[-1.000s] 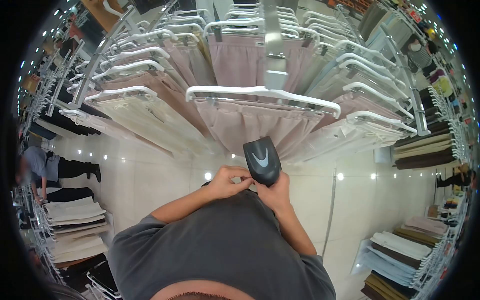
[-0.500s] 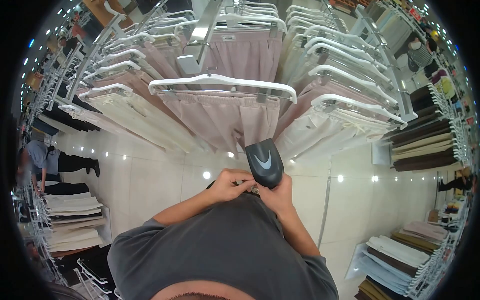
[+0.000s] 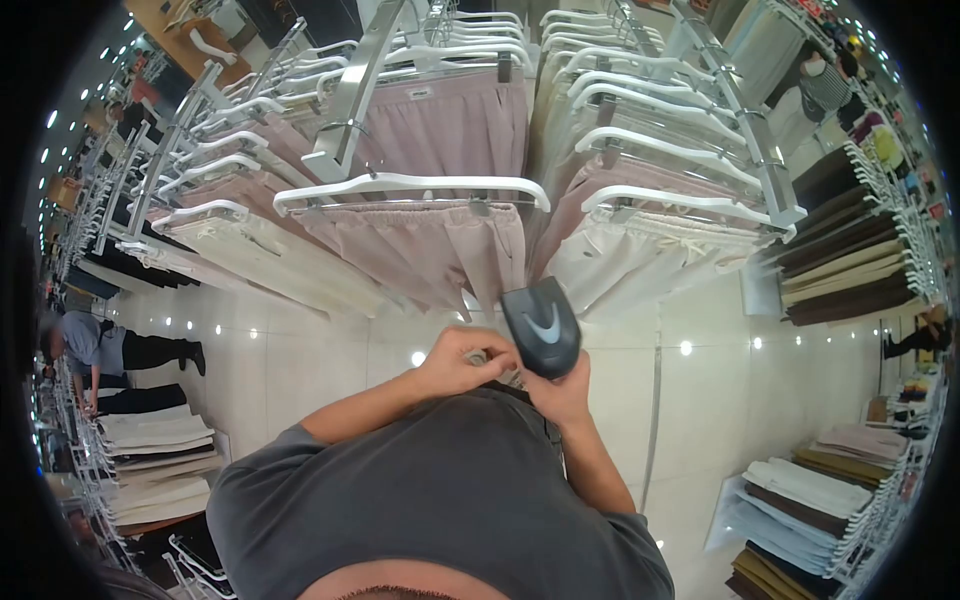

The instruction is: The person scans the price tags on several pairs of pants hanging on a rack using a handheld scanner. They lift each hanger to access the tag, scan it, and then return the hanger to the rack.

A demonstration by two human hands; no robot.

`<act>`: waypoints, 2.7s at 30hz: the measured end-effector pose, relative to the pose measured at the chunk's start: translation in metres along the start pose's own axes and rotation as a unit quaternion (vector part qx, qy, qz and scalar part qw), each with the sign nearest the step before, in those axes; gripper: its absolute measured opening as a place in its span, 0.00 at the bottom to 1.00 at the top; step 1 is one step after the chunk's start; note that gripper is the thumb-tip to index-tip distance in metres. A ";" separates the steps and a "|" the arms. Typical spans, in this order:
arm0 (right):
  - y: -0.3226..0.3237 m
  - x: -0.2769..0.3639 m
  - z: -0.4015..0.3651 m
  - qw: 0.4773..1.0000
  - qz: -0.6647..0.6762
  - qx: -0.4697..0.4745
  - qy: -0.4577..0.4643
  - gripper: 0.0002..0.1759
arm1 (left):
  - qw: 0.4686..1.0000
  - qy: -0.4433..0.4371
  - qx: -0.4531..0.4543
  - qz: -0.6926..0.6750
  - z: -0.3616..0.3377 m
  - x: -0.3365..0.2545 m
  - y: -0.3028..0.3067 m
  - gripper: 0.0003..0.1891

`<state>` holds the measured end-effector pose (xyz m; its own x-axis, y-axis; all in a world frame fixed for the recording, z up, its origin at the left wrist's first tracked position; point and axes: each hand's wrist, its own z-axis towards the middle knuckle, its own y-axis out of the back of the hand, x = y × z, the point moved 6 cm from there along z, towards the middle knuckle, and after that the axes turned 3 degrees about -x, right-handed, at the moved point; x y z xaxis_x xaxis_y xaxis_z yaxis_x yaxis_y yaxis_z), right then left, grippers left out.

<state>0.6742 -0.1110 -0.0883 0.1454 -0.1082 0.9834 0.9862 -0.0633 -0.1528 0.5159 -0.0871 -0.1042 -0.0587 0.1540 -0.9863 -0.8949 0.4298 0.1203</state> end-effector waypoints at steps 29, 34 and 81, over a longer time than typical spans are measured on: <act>0.221 0.054 0.063 0.976 -0.182 -0.043 0.108 0.11 | 0.797 -0.303 -0.122 0.508 0.235 -0.125 -0.107 0.11; 0.220 0.046 0.061 0.979 -0.169 -0.016 0.110 0.10 | 0.791 -0.325 -0.133 0.502 0.241 -0.127 -0.109 0.10; 0.068 0.150 0.036 0.975 -0.053 0.064 0.207 0.09 | 0.677 -0.291 -0.216 0.641 0.004 -0.148 0.126 0.11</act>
<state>0.7657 -0.0955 0.0524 0.0244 -0.4998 0.8658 0.9996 0.0260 -0.0132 0.4135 -0.0520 0.0571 -0.8372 0.5329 0.1229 -0.3279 -0.6690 0.6670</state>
